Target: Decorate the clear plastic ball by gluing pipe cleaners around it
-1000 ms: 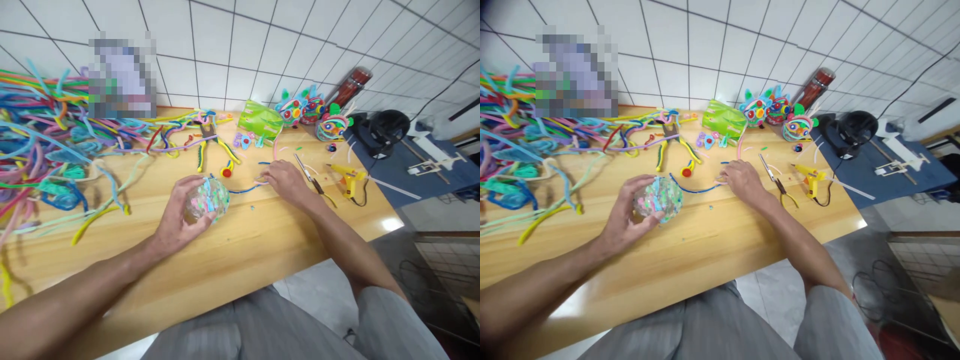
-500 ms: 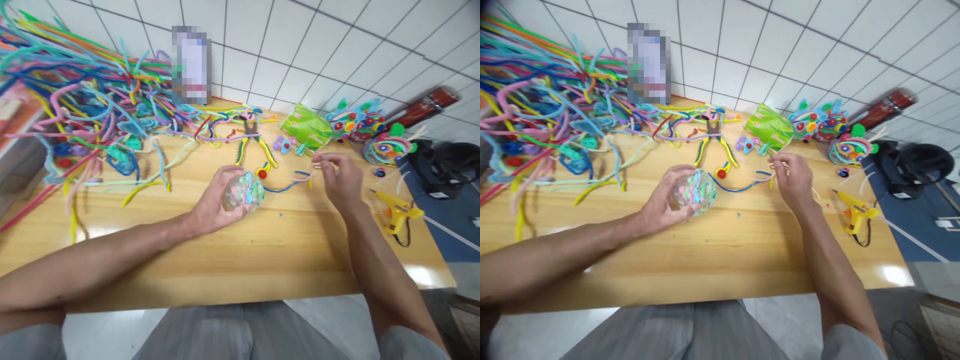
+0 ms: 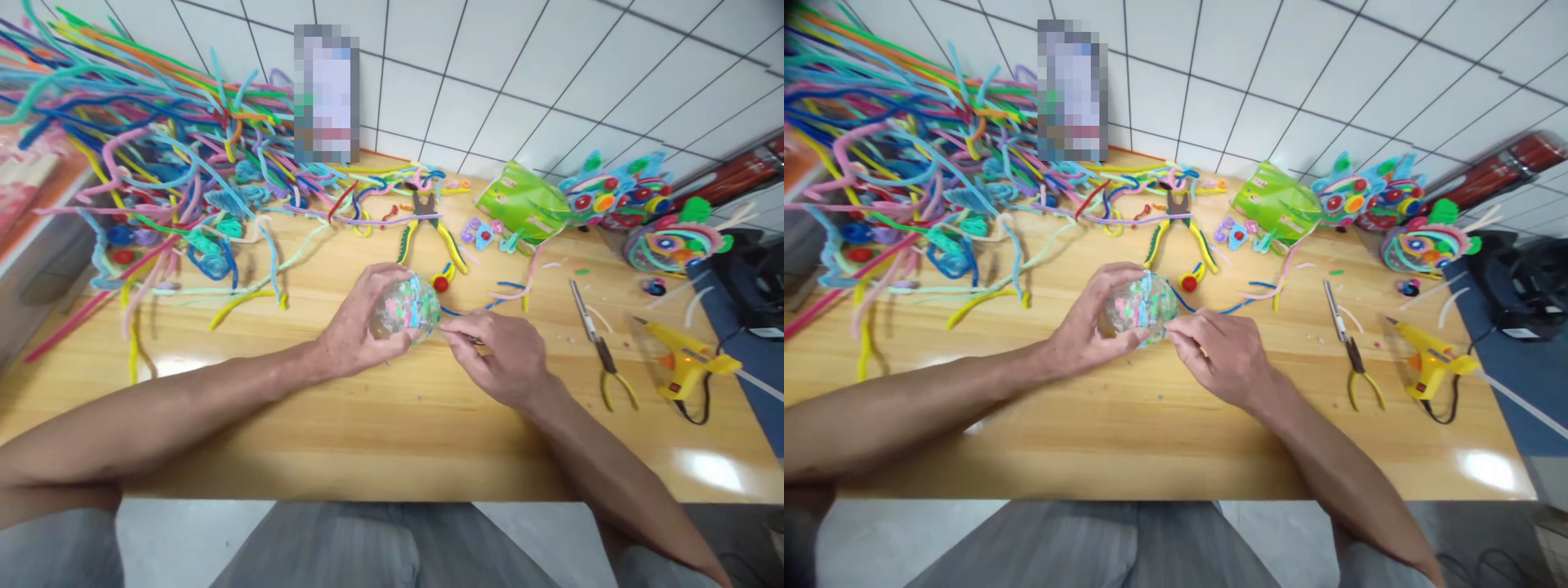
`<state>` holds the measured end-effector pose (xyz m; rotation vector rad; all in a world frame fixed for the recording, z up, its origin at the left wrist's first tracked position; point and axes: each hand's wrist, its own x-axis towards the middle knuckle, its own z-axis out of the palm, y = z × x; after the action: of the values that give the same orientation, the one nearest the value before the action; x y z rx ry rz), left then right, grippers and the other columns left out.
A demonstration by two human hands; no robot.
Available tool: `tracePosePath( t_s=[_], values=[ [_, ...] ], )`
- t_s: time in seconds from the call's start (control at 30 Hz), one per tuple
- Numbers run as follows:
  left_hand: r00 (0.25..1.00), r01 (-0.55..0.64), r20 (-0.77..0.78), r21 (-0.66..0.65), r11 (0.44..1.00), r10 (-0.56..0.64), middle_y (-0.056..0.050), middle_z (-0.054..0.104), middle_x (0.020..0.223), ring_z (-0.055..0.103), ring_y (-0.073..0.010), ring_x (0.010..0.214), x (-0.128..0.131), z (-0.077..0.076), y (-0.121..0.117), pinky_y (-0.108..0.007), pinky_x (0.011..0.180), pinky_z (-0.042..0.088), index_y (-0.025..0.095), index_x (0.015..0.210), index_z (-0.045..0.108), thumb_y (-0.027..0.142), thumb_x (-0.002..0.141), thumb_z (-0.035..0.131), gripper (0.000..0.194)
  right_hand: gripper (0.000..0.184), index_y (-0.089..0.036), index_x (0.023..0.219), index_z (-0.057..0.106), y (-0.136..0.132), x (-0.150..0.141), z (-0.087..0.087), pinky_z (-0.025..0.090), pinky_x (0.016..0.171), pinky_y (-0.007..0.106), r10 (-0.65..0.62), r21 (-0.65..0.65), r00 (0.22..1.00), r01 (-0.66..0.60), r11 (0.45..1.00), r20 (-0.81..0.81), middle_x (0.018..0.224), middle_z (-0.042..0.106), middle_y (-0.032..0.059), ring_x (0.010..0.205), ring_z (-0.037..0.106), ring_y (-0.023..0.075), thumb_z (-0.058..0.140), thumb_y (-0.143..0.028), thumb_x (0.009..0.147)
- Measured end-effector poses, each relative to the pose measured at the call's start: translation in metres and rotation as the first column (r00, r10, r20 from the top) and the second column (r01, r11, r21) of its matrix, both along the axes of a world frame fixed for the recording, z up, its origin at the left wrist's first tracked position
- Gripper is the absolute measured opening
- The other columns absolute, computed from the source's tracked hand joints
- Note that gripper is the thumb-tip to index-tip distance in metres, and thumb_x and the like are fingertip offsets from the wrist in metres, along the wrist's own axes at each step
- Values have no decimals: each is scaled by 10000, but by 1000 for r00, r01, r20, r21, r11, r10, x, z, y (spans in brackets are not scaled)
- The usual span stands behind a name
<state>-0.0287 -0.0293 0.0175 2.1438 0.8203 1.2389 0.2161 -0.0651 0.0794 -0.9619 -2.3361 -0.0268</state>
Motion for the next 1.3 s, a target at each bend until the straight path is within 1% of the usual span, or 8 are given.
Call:
tracePosePath(
  t_s=[0.17, 0.3, 0.47, 0.6, 0.87, 1.03, 1.13, 1.3],
  values=[
    [1000, 4, 20, 1, 1000, -4, -140, 581, 1456, 574, -314, 1404, 0, -1, 1, -539, 1183, 523, 277, 1497, 484, 354, 924, 768, 643, 141, -246, 1088, 711, 4, 3, -5, 558, 639, 265, 30, 24, 999, -29, 999, -38, 840, 833, 1, 695, 777, 150, 627, -151, 1027],
    [1000, 3, 15, -9, 1000, -3, -134, 584, 1462, 575, -315, 1401, 0, -2, 1, -546, 1188, 520, 288, 1498, 485, 365, 919, 771, 650, 172, -260, 1102, 714, 5, 4, -9, 561, 640, 271, 17, 19, 999, -16, 1000, -47, 864, 840, 1, 709, 781, 155, 623, -140, 1019],
    [1000, 6, 10, -4, 1000, -6, -141, 578, 1462, 572, -304, 1413, -1, -1, 0, -535, 1190, 524, 283, 1500, 484, 349, 925, 770, 646, 204, -258, 1111, 705, 4, 4, -12, 555, 633, 267, 23, 45, 998, -20, 999, -63, 837, 827, -5, 680, 769, 155, 639, -108, 990],
    [1000, 8, -5, -6, 1000, -8, -141, 581, 1470, 573, -321, 1415, -1, 0, 0, -551, 1179, 528, 290, 1509, 472, 354, 929, 772, 657, 254, -278, 1124, 718, 3, 4, -14, 559, 641, 278, 10, 34, 999, -8, 999, -53, 805, 814, -22, 661, 760, 162, 644, -96, 963],
    [1000, 22, 3, 5, 1000, -22, -139, 578, 1472, 572, -316, 1416, -1, -2, 0, -538, 1173, 533, 290, 1520, 457, 377, 937, 768, 666, 234, -262, 1071, 696, -1, -2, -13, 538, 580, 277, -5, 143, 1000, 10, 990, -31, 702, 769, -29, 578, 721, 158, 652, -64, 952],
    [1000, 20, -10, 19, 1000, -20, -138, 571, 1477, 569, -317, 1420, -1, -3, 1, -549, 1172, 530, 296, 1523, 445, 395, 942, 755, 666, 321, -271, 1161, 740, -2, -1, -16, 588, 658, 282, 26, 120, 998, -19, 993, -62, 827, 839, -8, 696, 790, 175, 663, -52, 940],
    [1000, 24, -14, 20, 1000, -24, -137, 568, 1478, 563, -307, 1427, -1, -3, 0, -543, 1177, 530, 299, 1524, 441, 395, 947, 746, 660, 332, -278, 1195, 736, -2, 0, -19, 600, 674, 287, 30, 124, 997, -22, 992, -68, 869, 855, -5, 719, 801, 180, 666, -65, 950],
    [1000, 26, 1, 19, 999, -26, -138, 566, 1474, 567, -306, 1420, 0, -3, 0, -536, 1177, 530, 295, 1520, 452, 382, 939, 750, 659, 273, -284, 1134, 743, -1, 2, -21, 602, 670, 293, 8, 139, 999, -1, 990, -54, 841, 848, -8, 698, 794, 177, 652, -86, 971]
  ],
)
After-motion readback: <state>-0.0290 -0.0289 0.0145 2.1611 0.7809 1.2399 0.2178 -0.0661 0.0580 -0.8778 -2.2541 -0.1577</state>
